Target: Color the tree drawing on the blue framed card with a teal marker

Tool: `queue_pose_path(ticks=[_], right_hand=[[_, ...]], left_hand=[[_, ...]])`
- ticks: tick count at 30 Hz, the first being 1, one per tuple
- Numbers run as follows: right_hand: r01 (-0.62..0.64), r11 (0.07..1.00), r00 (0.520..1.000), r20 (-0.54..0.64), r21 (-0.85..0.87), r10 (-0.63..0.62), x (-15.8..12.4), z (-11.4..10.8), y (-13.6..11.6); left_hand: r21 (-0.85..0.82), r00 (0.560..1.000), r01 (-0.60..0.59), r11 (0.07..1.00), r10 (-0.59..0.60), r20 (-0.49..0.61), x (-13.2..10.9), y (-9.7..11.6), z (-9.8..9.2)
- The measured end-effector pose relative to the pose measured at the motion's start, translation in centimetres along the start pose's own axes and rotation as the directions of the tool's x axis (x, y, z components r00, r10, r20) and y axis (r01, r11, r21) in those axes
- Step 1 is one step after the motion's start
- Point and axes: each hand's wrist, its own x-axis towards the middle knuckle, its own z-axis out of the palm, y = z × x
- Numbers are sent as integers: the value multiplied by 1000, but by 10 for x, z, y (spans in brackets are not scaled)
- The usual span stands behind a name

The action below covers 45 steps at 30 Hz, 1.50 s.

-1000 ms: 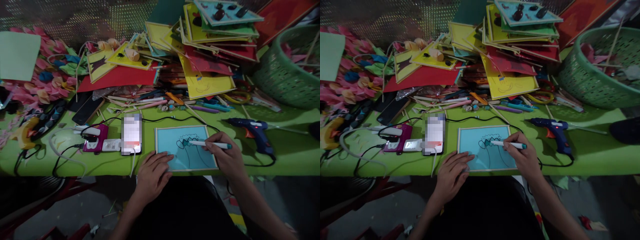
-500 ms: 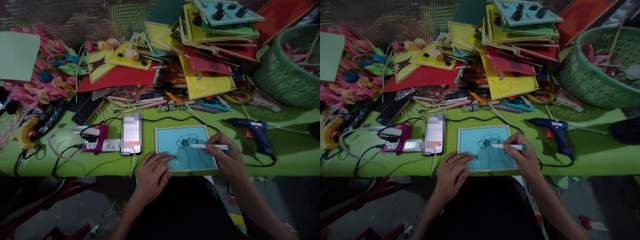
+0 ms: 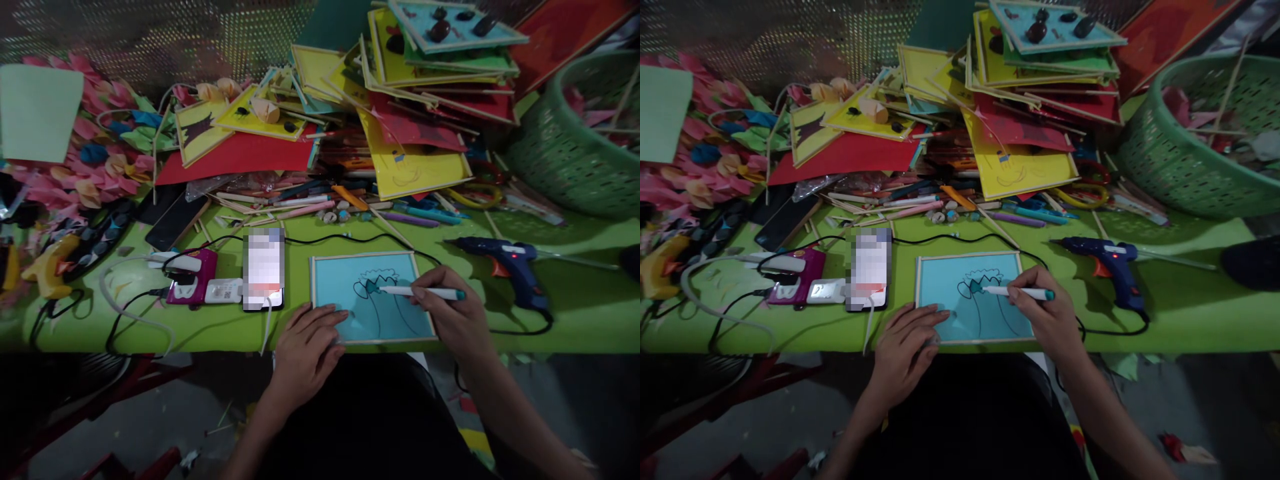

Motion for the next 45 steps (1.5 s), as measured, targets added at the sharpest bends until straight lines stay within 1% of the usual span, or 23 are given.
queue_pose_path(ticks=[10,16,21,30,38,45], right_hand=[[-6,999,1000,-17,-53,5,0,1,4],[11,1000,1000,-11,-17,-11,2,2,-3],[0,999,1000,-16,-37,-1,2,2,0],[-8,1000,1000,-5,9,8,2,2,-4],[4,1000,1000,11,31,-5,1,0,0],[-5,1000,1000,6,25,5,0,-1,0]], left_hand=[[6,1000,-8,1000,8,0,-1,-1,0],[6,1000,4,1000,-4,3,-2,-2,0],[4,1000,10,1000,-10,7,-1,-2,0],[5,1000,-5,1000,5,-7,0,-1,-1],[-6,1000,1,1000,-1,-14,0,-1,0],[2,1000,3,1000,-3,18,-2,-2,0]])
